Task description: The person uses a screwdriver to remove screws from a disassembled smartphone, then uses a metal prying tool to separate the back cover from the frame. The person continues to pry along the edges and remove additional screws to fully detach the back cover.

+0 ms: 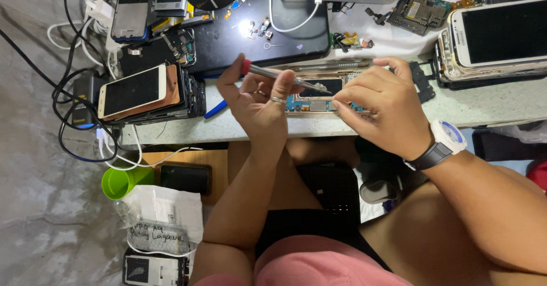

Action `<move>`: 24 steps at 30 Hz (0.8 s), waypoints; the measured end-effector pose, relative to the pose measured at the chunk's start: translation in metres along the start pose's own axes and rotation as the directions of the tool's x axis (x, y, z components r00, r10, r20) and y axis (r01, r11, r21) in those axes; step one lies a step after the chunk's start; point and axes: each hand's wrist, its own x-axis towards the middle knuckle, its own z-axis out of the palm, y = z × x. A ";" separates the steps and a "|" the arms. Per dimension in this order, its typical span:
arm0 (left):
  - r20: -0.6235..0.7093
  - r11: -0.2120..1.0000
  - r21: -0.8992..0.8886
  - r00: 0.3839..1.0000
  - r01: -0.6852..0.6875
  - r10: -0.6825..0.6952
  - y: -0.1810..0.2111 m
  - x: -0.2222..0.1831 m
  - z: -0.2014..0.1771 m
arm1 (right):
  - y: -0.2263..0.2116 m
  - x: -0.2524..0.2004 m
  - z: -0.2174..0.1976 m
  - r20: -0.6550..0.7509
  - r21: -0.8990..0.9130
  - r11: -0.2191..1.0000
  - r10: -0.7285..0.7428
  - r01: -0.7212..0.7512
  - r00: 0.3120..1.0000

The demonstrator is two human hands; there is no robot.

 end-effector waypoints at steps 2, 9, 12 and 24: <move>-0.008 1.000 0.002 1.000 0.006 -0.006 0.000 0.001 0.000 | 0.000 0.000 0.000 -0.021 0.003 1.000 0.010 -0.010 1.000; 0.142 1.000 0.011 0.990 -0.025 0.023 -0.006 -0.009 0.005 | -0.002 0.002 -0.001 -0.037 0.022 1.000 0.020 -0.020 0.999; 0.095 0.999 -0.039 0.995 0.020 -0.016 -0.012 -0.011 0.004 | -0.003 0.004 -0.002 -0.031 0.009 1.000 0.000 0.000 1.000; 0.083 0.994 -0.057 0.993 0.093 -0.088 -0.024 0.002 -0.055 | 0.090 0.051 -0.122 -0.468 0.134 0.894 0.437 -0.427 0.768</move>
